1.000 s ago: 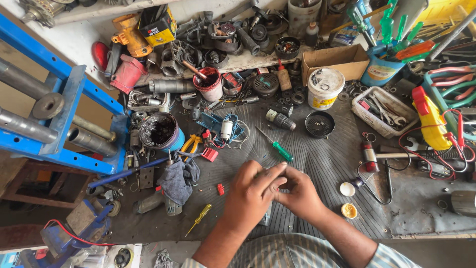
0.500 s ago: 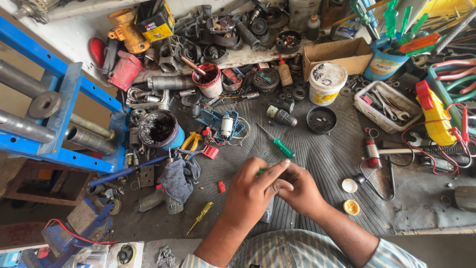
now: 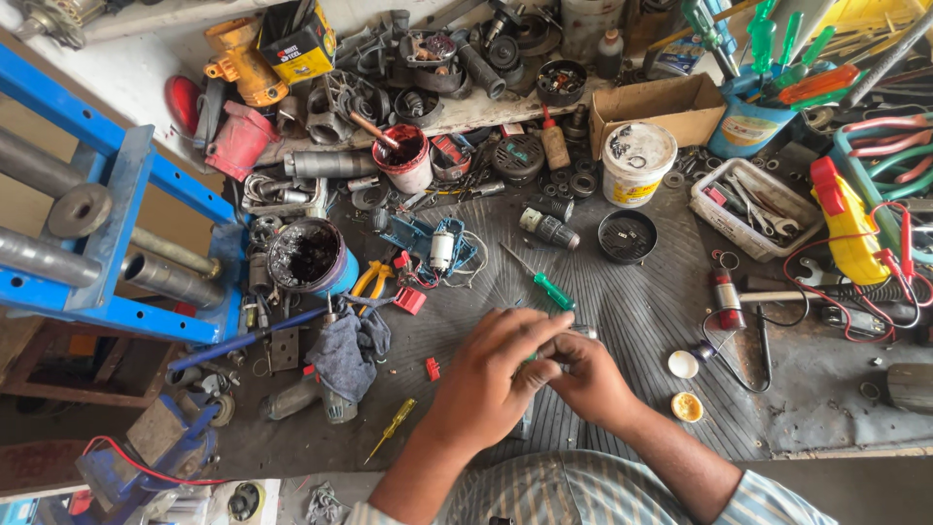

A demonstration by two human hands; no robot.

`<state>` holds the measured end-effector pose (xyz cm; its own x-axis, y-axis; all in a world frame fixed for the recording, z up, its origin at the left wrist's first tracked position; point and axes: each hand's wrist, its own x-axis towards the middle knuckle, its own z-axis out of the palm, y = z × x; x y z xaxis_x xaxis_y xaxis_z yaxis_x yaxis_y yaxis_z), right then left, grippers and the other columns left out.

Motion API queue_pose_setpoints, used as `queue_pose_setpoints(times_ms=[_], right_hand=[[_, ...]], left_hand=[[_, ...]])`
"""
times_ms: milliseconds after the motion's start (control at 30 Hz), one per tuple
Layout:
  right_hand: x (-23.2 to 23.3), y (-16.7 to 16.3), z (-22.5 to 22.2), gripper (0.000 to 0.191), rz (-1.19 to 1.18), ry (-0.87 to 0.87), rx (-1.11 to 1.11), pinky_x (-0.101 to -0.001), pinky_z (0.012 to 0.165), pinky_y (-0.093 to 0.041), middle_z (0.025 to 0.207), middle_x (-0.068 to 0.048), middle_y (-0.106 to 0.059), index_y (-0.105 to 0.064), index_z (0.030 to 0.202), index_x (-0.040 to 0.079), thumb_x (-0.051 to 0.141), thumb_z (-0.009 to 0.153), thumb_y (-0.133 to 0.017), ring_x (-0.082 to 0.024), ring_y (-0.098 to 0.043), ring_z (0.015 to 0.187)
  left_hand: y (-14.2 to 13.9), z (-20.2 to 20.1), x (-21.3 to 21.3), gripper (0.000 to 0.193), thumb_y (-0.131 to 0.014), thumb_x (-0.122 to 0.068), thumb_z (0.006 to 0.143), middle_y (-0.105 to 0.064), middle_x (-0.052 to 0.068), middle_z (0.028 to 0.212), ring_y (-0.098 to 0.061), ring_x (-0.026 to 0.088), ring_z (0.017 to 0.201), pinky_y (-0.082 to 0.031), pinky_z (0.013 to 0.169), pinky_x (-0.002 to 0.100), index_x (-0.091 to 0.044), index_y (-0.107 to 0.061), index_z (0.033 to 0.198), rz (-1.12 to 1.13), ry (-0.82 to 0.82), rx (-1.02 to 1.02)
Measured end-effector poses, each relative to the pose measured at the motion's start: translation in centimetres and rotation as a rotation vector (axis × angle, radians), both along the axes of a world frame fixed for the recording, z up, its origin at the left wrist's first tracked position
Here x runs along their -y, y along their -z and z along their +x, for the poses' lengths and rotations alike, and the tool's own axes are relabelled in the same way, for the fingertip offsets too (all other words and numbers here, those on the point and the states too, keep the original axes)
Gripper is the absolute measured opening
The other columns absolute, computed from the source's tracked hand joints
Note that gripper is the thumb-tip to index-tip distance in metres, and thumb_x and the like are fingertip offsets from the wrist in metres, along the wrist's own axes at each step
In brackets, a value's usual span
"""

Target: The person disassembles a cordless drill, removes the battery, and uses a screwdriver to loosen screws on the drill's housing. They then insert the screwdriver into the chuck and rotate it, followed by further manipulation of the chuck and internal components.

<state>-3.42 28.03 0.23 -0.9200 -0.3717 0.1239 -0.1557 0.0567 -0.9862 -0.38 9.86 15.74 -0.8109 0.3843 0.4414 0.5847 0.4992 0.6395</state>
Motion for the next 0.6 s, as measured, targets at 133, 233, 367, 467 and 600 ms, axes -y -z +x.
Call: queue_pose_setpoints(times_ms=[133,233,367,467,600], right_hand=[[-0.7,0.1,-0.1,0.016,0.019,-0.044,-0.083,-0.0312,0.084,-0.058,0.097,-0.005,-0.077,-0.072,0.102,0.002,-0.003,0.087,-0.068,-0.018,-0.075,0.095],[-0.7,0.2,-0.3,0.023,0.055,-0.075,-0.188,-0.0337,0.085,-0.055,0.101,-0.009,-0.073,-0.071,0.102,0.000,0.001,0.080,-0.080,-0.022,-0.072,0.097],[-0.1,0.9,-0.5,0.022,0.100,0.023,-0.121,-0.0336,0.086,-0.058,0.095,-0.007,-0.074,-0.071,0.097,0.003,0.004,0.078,-0.082,-0.020,-0.074,0.094],[-0.3,1.1,-0.6,0.015,0.059,-0.069,-0.086,-0.0353,0.088,-0.058,0.103,-0.007,-0.077,-0.077,0.099,0.005,0.007,0.084,-0.077,-0.021,-0.075,0.101],[-0.8,0.9,-0.5,0.024,0.265,-0.088,-0.354,-0.0394,0.087,-0.053,0.103,-0.009,-0.072,-0.076,0.100,0.004,0.011,0.077,-0.082,-0.028,-0.067,0.100]], left_hand=[[-0.6,-0.1,1.4,0.052,-0.061,-0.009,0.099,-0.064,0.017,0.135,-0.063,0.032,0.126,-0.052,0.103,0.041,-0.007,-0.048,0.149,0.169,0.194,0.194],[0.6,-0.7,1.1,0.053,-0.071,-0.013,0.095,-0.072,0.010,0.125,-0.071,0.026,0.118,-0.056,0.100,0.037,-0.012,-0.054,0.145,0.168,0.093,0.210],[4.0,-1.5,0.5,0.077,-0.089,-0.021,0.066,-0.071,0.008,0.100,-0.071,0.026,0.096,-0.056,0.085,0.036,-0.010,-0.056,0.134,0.269,-0.093,0.355],[6.4,-1.8,0.8,0.036,-0.083,-0.018,0.083,-0.071,0.011,0.113,-0.068,0.029,0.107,-0.054,0.092,0.038,-0.005,-0.067,0.113,0.219,0.092,0.173],[8.8,-1.5,1.1,0.013,-0.077,-0.018,0.091,-0.076,0.007,0.100,-0.072,0.027,0.101,-0.056,0.090,0.039,-0.007,-0.075,0.098,0.147,0.000,0.145]])
